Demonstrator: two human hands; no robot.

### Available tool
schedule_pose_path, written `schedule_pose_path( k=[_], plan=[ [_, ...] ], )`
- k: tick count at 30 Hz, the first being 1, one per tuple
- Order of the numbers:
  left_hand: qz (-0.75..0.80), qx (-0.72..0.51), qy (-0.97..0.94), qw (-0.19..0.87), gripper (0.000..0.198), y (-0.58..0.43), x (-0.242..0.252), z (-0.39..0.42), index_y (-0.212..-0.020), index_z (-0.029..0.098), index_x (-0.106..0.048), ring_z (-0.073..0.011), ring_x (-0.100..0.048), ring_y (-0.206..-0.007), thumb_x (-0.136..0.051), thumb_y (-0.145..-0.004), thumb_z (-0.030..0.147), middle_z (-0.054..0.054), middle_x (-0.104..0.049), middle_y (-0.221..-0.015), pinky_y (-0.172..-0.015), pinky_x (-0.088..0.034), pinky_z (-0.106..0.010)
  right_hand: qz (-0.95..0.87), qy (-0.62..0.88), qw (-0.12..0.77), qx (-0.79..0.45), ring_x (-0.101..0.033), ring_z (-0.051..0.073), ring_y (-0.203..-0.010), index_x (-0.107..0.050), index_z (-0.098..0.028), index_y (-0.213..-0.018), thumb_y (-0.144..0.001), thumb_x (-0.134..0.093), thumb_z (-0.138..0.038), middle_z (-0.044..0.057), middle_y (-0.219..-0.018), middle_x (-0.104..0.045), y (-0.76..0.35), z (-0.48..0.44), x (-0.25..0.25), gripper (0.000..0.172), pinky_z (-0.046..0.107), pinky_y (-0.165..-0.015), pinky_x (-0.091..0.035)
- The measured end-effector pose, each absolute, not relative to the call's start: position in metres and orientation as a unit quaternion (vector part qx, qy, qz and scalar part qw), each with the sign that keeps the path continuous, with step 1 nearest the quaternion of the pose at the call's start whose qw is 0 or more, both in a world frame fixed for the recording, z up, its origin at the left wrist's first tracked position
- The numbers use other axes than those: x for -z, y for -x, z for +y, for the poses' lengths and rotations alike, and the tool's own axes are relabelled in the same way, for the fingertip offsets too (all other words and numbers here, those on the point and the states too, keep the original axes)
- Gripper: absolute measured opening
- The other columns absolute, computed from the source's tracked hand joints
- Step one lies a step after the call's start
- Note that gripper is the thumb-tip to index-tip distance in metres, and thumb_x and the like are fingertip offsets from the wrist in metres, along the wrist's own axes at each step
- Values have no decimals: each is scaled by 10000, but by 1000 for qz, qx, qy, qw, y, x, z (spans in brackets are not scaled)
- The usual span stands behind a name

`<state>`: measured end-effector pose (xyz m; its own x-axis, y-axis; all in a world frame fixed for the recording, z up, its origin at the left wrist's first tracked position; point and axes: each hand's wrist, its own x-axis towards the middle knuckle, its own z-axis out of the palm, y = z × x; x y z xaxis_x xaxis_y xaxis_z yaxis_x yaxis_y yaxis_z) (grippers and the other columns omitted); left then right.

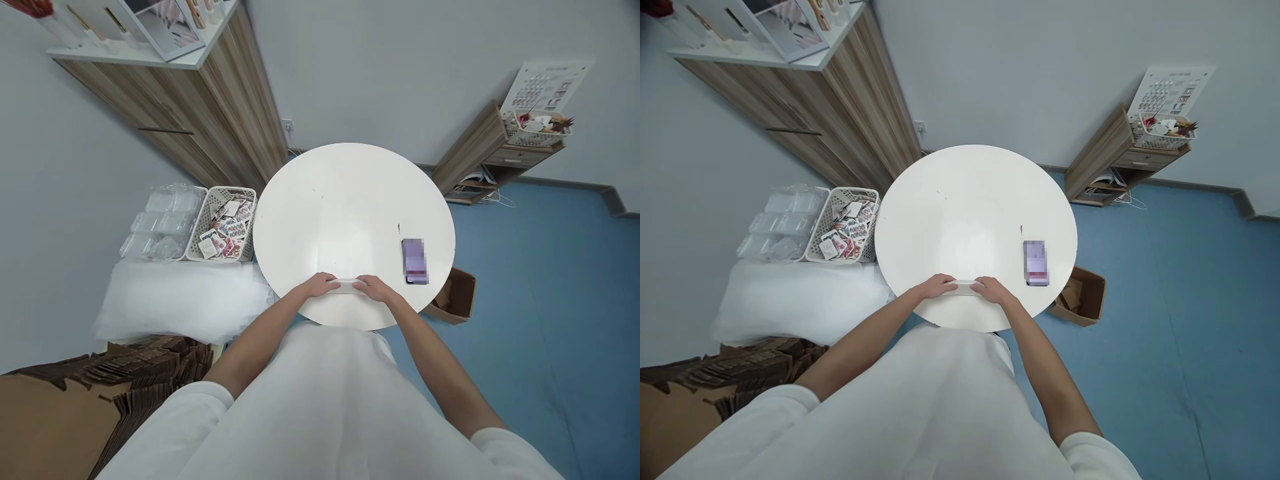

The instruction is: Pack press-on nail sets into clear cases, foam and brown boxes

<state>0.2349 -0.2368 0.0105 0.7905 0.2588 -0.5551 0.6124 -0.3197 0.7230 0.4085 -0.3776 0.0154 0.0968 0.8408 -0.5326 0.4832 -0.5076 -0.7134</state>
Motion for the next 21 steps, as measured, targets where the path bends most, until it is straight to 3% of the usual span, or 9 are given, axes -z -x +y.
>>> schedule_pose_path(
  k=[5, 10, 15, 21],
  plan=[
    [334, 105, -755, 555, 348, -221, 0, -225, -877, 195, -604, -173, -561, -752, -586, -637, 445, -27, -617, -863, -616, -413, -245, -420, 738, 232, -473, -536, 173, -881, -578, -232, -961, -770, -479, -399, 31, -993, -606, -417, -374, -7, 273, 283, -717, -413],
    [415, 87, -745, 515, 229, -214, 14, -222, -630, 168, -537, -118, -489, -557, -536, -680, 392, 15, -524, -594, -496, -365, -228, -340, 775, 274, -457, -557, 153, -783, -582, -213, -888, -719, -509, -385, 24, -924, -618, -422, -376, 7, 252, 249, -628, -426],
    [464, 92, -741, 477, 141, -215, 20, -225, -586, 174, -514, -122, -483, -559, -527, -663, 293, 18, -498, -541, -469, -344, -219, -265, 835, 276, -397, -534, 136, -639, -573, -188, -812, -713, -463, -359, 21, -767, -604, -422, -380, 23, 226, 227, -523, -396],
    [492, 122, -756, 414, 106, -215, 21, -229, -542, 188, -469, -140, -506, -574, -495, -640, 219, 5, -503, -552, -470, -322, -230, -250, 865, 270, -341, -511, 146, -662, -556, -191, -777, -705, -447, -365, 16, -729, -579, -417, -379, 30, 218, 239, -565, -382]
  ],
)
